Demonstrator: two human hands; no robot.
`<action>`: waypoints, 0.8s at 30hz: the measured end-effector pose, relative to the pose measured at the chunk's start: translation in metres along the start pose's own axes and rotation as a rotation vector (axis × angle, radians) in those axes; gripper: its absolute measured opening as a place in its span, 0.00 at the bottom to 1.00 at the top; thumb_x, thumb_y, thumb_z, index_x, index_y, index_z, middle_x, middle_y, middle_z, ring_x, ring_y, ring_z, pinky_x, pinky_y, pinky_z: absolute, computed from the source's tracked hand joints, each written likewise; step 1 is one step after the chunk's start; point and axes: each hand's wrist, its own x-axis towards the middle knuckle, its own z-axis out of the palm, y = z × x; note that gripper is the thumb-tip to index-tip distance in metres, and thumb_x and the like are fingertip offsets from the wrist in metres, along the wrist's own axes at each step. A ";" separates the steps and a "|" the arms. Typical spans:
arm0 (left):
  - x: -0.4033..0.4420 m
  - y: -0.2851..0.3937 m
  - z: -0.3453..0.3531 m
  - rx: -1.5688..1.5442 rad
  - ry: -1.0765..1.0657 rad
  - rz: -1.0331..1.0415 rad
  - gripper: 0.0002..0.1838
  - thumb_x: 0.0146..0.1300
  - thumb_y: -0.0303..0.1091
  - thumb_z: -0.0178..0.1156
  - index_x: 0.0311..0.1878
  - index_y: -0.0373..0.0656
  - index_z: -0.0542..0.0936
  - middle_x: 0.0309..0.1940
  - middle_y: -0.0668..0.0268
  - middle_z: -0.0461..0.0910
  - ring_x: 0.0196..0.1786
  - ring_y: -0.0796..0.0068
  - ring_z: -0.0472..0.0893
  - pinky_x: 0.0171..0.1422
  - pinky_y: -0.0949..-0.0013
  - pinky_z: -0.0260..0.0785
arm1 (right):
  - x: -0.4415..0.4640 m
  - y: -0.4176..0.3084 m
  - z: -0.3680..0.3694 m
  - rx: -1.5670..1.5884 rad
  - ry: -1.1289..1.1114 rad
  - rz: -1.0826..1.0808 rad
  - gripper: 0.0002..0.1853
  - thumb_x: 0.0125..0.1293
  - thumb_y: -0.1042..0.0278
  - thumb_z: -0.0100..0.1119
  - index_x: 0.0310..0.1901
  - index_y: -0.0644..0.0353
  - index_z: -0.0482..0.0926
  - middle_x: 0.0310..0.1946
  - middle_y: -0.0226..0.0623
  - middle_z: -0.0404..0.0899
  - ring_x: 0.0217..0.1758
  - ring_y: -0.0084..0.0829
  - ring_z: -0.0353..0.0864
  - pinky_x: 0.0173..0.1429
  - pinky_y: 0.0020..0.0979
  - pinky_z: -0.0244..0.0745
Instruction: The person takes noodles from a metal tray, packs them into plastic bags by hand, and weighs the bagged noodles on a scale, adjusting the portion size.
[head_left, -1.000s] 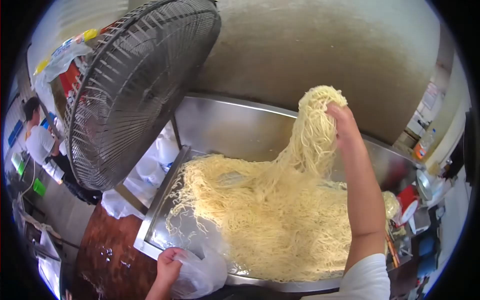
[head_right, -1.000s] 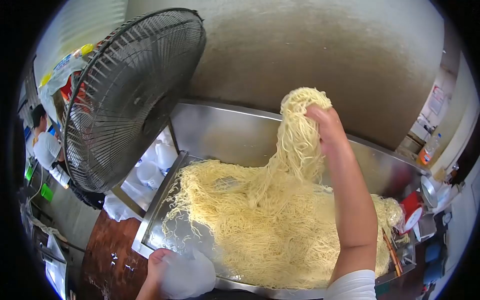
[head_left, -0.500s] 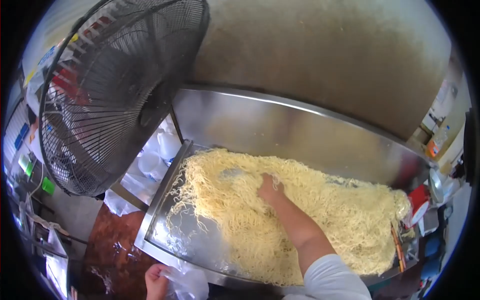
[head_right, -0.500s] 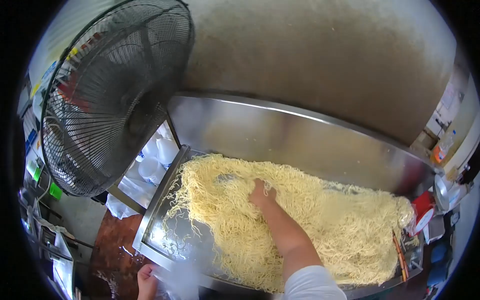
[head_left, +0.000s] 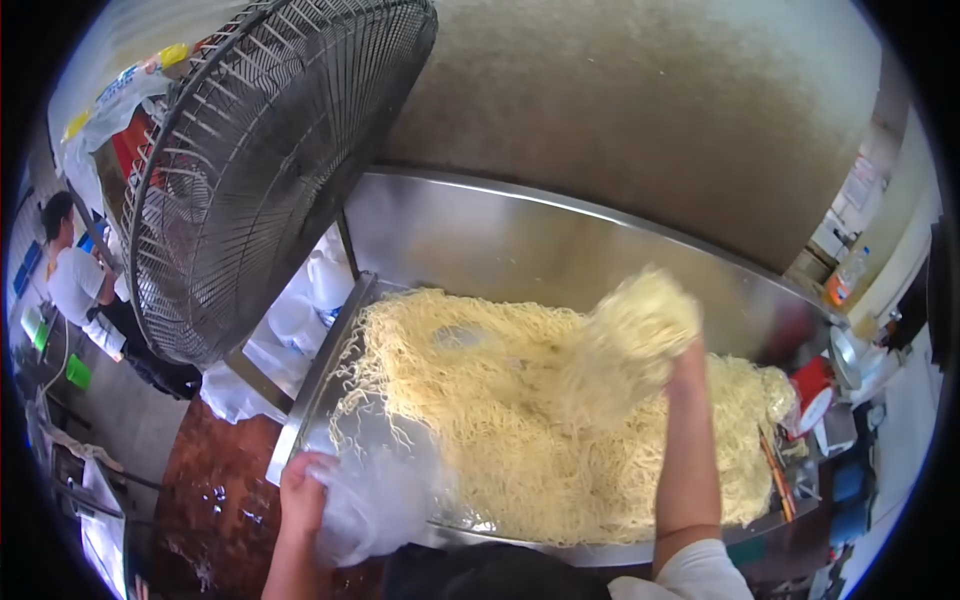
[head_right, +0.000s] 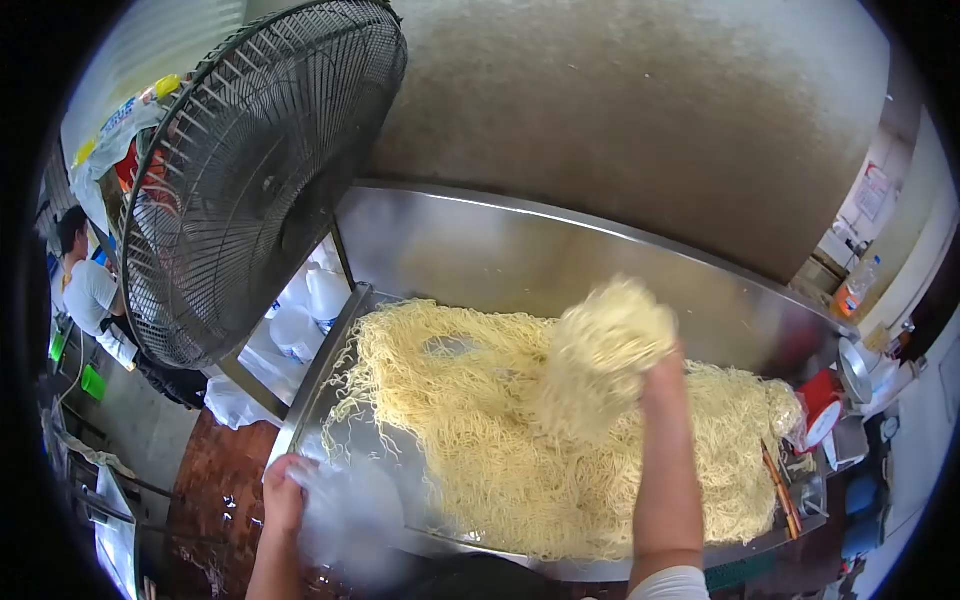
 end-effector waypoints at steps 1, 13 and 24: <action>0.007 0.006 0.003 0.014 -0.010 -0.027 0.07 0.60 0.30 0.55 0.37 0.39 0.80 0.24 0.72 0.77 0.24 0.87 0.70 0.28 0.80 0.60 | 0.003 -0.025 -0.008 0.073 -0.115 -0.068 0.23 0.66 0.60 0.58 0.59 0.62 0.70 0.53 0.42 0.77 0.55 0.36 0.78 0.56 0.38 0.78; 0.167 0.059 0.123 -0.608 -0.179 -0.213 0.10 0.66 0.41 0.51 0.38 0.46 0.77 0.20 0.74 0.69 0.18 0.81 0.67 0.19 0.72 0.59 | -0.056 -0.104 0.027 0.367 -0.439 -0.035 0.29 0.64 0.50 0.58 0.60 0.62 0.70 0.56 0.46 0.75 0.58 0.38 0.77 0.62 0.43 0.75; 0.058 -0.001 0.262 -0.110 -0.414 0.862 0.15 0.62 0.33 0.59 0.50 0.36 0.78 0.28 0.72 0.76 0.27 0.83 0.73 0.31 0.79 0.65 | -0.140 0.076 0.043 0.382 -0.234 0.534 0.21 0.64 0.63 0.59 0.57 0.62 0.73 0.50 0.40 0.79 0.51 0.32 0.81 0.53 0.34 0.80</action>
